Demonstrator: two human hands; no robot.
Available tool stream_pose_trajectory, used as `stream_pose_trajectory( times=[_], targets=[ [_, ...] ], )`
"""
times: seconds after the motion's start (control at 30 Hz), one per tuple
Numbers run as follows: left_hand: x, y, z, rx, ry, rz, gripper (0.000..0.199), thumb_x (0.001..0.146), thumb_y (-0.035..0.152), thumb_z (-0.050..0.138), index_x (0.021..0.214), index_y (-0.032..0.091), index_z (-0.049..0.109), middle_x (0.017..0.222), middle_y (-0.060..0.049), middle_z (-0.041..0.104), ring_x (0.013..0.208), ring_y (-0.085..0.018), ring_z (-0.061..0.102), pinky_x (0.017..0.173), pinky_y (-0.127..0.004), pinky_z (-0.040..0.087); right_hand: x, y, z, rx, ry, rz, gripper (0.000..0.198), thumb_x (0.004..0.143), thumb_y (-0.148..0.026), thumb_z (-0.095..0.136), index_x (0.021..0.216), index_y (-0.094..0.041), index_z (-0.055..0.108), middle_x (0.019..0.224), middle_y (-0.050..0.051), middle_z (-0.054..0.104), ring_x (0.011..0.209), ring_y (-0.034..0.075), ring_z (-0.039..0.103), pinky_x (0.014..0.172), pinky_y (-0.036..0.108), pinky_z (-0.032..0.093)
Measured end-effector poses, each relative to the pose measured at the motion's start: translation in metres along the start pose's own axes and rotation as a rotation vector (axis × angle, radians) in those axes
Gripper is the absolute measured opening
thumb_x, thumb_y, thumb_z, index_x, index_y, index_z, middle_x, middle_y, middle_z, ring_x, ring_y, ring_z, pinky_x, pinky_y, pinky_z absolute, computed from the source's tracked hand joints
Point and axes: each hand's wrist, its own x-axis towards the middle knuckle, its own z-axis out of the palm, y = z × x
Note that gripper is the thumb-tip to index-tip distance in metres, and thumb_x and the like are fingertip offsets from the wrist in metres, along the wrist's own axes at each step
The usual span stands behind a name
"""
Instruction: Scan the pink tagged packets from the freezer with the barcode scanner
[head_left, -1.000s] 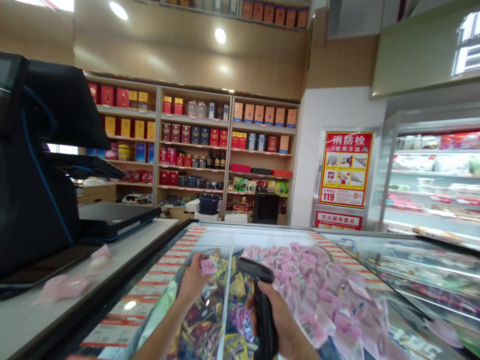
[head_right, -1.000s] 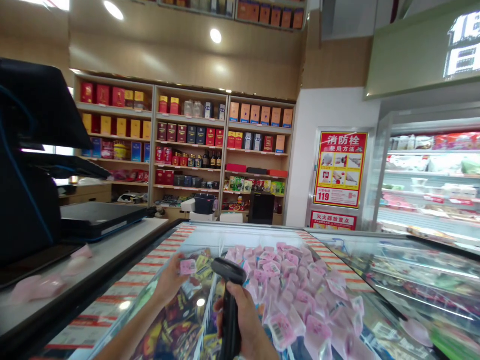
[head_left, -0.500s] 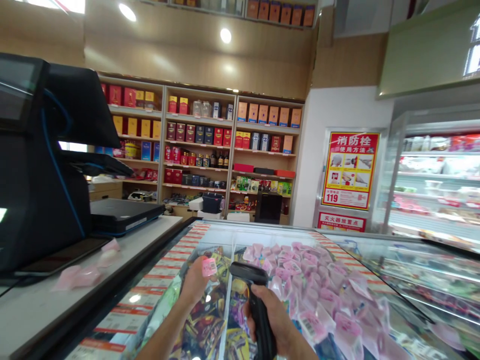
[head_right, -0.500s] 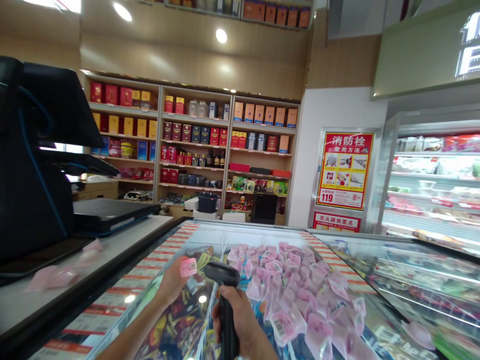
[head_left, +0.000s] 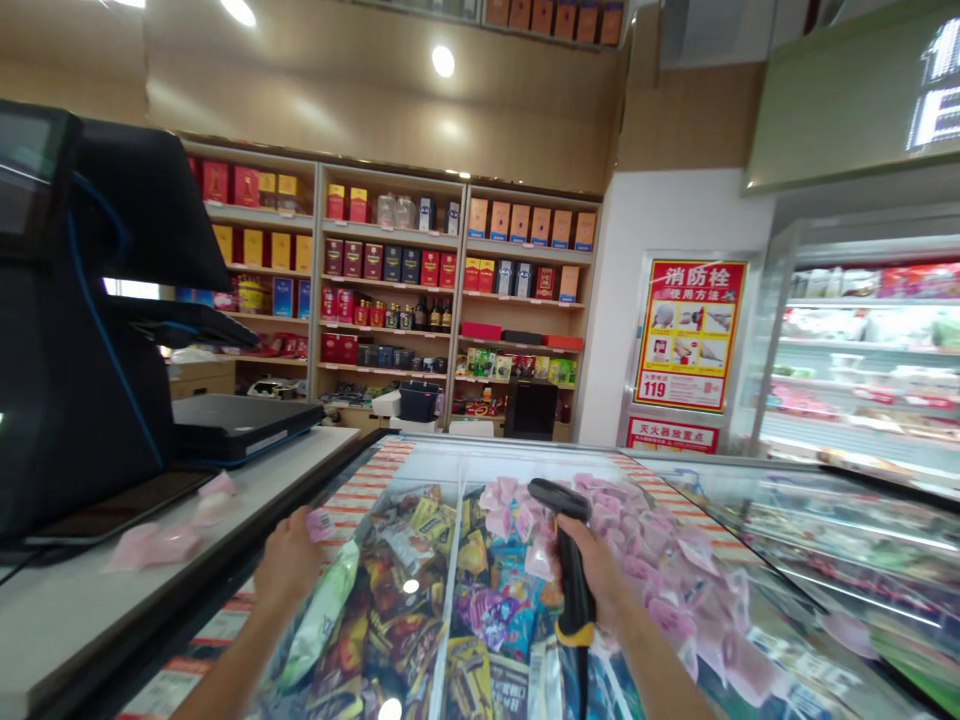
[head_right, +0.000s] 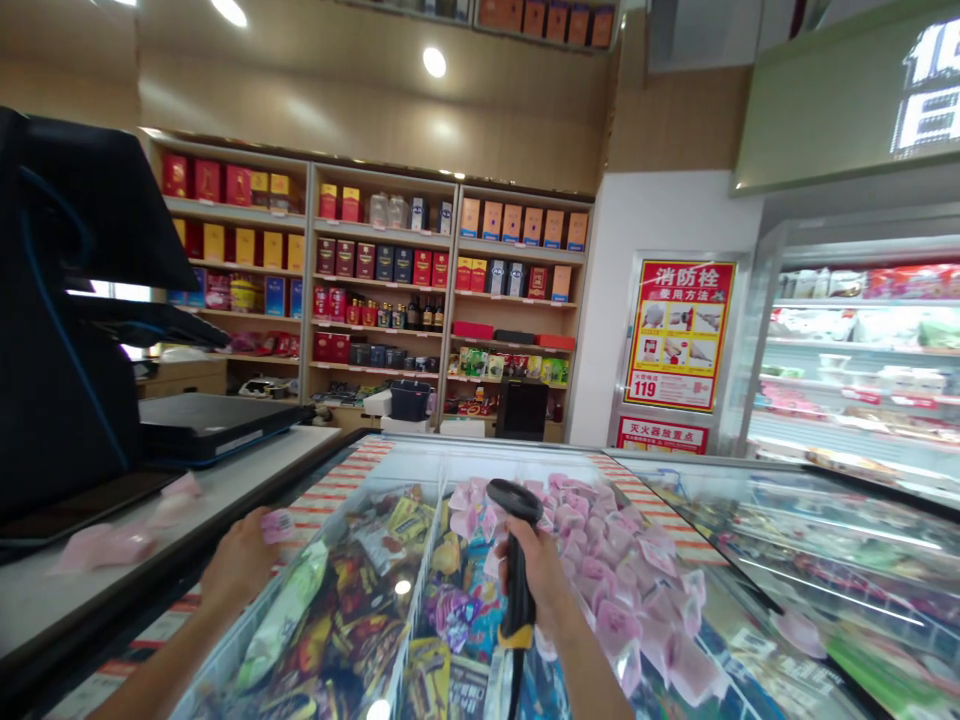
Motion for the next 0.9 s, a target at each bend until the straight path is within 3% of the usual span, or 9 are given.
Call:
stream_pose_trajectory(
  times=[0.13, 0.23, 0.3, 0.4, 0.5, 0.57, 0.73, 0.8, 0.9],
  targets=[
    [-0.003, 0.005, -0.006, 0.07, 0.04, -0.005, 0.048, 0.067, 0.015, 0.039, 0.114, 0.01, 0.036, 0.116, -0.015, 0.044, 0.102, -0.031, 0.043, 0.079, -0.038, 0.036, 0.004, -0.006, -0.026, 0.021, 0.065, 0.013, 0.025, 0.064, -0.039, 0.054, 0.07, -0.015, 0.05, 0.043, -0.004, 0.051, 0.03, 0.007, 0.044, 0.029, 0.018, 0.035],
    [-0.01, 0.028, -0.004, 0.095, 0.089, -0.008, 0.054, 0.065, 0.02, 0.044, 0.116, 0.007, 0.034, 0.124, -0.022, 0.031, 0.111, -0.036, 0.031, 0.085, -0.047, 0.029, 0.003, -0.005, -0.033, 0.067, 0.047, 0.03, 0.024, 0.065, -0.039, 0.053, 0.071, -0.016, 0.05, 0.045, -0.004, 0.052, 0.031, 0.007, 0.044, 0.029, 0.018, 0.036],
    [-0.017, 0.052, 0.001, 0.085, 0.085, 0.035, 0.054, 0.065, 0.019, 0.044, 0.116, 0.007, 0.034, 0.125, -0.022, 0.03, 0.115, -0.035, 0.027, 0.088, -0.047, 0.025, 0.002, -0.004, -0.031, 0.064, 0.029, 0.027, 0.024, 0.065, -0.039, 0.054, 0.07, -0.016, 0.05, 0.046, -0.004, 0.052, 0.032, 0.007, 0.045, 0.03, 0.019, 0.037],
    [-0.029, 0.093, 0.016, 0.032, 0.018, 0.187, 0.053, 0.065, 0.018, 0.043, 0.117, 0.013, 0.035, 0.127, -0.014, 0.032, 0.115, -0.026, 0.032, 0.093, -0.037, 0.024, 0.0, -0.001, -0.026, 0.059, -0.009, 0.025, 0.026, 0.065, -0.04, 0.054, 0.071, -0.015, 0.05, 0.049, -0.002, 0.053, 0.033, 0.008, 0.046, 0.03, 0.02, 0.038],
    [-0.043, 0.134, 0.035, -0.038, -0.073, 0.286, 0.055, 0.063, 0.015, 0.045, 0.117, 0.013, 0.035, 0.126, -0.015, 0.034, 0.113, -0.026, 0.034, 0.092, -0.038, 0.025, 0.0, 0.001, -0.023, 0.063, -0.028, 0.015, 0.027, 0.065, -0.04, 0.054, 0.074, -0.015, 0.049, 0.05, -0.002, 0.054, 0.034, 0.008, 0.046, 0.03, 0.019, 0.038],
    [-0.05, 0.158, 0.049, -0.1, -0.165, 0.404, 0.058, 0.06, 0.01, 0.045, 0.117, 0.014, 0.037, 0.125, -0.011, 0.038, 0.113, -0.019, 0.036, 0.092, -0.028, 0.027, 0.0, 0.003, -0.022, 0.045, -0.025, 0.011, 0.027, 0.065, -0.041, 0.053, 0.073, -0.015, 0.049, 0.05, -0.003, 0.054, 0.033, 0.008, 0.045, 0.029, 0.019, 0.037],
    [-0.057, 0.196, 0.073, -0.227, -0.337, 0.645, 0.068, 0.054, -0.002, 0.045, 0.116, 0.026, 0.04, 0.125, 0.0, 0.04, 0.112, -0.012, 0.038, 0.09, -0.02, 0.029, 0.001, 0.004, -0.021, 0.012, -0.027, 0.017, 0.03, 0.065, -0.043, 0.053, 0.073, -0.015, 0.048, 0.05, -0.002, 0.054, 0.032, 0.008, 0.045, 0.029, 0.02, 0.038],
    [-0.057, 0.201, 0.078, -0.256, -0.373, 0.661, 0.056, 0.056, -0.002, 0.047, 0.105, 0.026, 0.05, 0.115, 0.0, 0.05, 0.105, -0.013, 0.045, 0.086, -0.022, 0.032, 0.001, 0.005, -0.022, 0.013, -0.046, 0.011, 0.031, 0.064, -0.044, 0.053, 0.071, -0.015, 0.047, 0.05, -0.003, 0.054, 0.031, 0.008, 0.045, 0.029, 0.02, 0.038],
    [-0.053, 0.196, 0.082, -0.287, -0.355, 0.579, 0.023, 0.069, 0.011, 0.049, 0.089, 0.018, 0.055, 0.096, -0.003, 0.057, 0.089, -0.014, 0.052, 0.08, -0.03, 0.037, 0.001, 0.004, -0.022, 0.022, -0.054, 0.043, 0.031, 0.064, -0.044, 0.053, 0.071, -0.015, 0.048, 0.049, -0.003, 0.054, 0.031, 0.008, 0.045, 0.029, 0.02, 0.037]
  ],
)
